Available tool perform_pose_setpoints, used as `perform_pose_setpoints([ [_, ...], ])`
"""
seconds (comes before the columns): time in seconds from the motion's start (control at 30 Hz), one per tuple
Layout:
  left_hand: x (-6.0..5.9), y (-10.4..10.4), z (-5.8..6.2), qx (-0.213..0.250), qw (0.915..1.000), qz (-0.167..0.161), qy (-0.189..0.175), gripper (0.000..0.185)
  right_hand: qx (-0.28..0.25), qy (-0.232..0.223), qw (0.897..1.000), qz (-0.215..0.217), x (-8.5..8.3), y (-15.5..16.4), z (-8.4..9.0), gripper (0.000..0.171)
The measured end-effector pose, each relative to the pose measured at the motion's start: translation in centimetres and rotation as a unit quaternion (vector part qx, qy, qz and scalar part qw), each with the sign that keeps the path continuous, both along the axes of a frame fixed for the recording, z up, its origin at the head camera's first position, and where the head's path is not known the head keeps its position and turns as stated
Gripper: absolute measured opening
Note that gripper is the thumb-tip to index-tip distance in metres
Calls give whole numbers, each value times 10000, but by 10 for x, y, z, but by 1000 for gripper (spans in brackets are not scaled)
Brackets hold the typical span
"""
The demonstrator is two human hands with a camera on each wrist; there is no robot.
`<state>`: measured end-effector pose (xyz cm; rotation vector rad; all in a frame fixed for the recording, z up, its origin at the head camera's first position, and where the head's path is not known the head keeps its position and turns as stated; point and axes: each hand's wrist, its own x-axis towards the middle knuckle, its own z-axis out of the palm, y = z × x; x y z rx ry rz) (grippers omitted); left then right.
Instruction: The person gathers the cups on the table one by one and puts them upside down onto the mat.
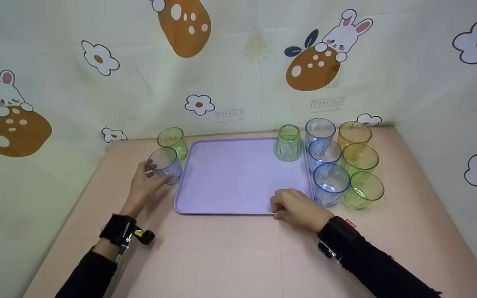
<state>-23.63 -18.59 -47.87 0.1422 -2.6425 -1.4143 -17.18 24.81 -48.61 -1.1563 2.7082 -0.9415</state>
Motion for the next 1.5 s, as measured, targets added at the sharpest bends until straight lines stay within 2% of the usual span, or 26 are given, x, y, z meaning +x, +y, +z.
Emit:
perform_pose_setpoints([
  [0.4, -5, 3, 6, -59, 10000, -22, 44, 98, -64, -142, 9999, -10, 0, 0, 0, 23],
  [0.57, -6, 3, 5, 41, 9998, -38, 181, 96, -46, -60, 10000, 4, -1, 0, -1, 23],
  [0.8, -7, 5, 2, -61, 9997, 42, 226, 96, -120, 66, 9999, 89, -3, 1, -2, 26],
  [1.1, -8, 4, -3, 31, 9997, 97, 228, 97, -15, -214, 9997, -89, -2, 1, -1, 25],
  [1.5, -6, 7, -4, 137, 9995, 142, 245, 92, 24, -268, 9995, -164, 1, 1, -1, 23],
])
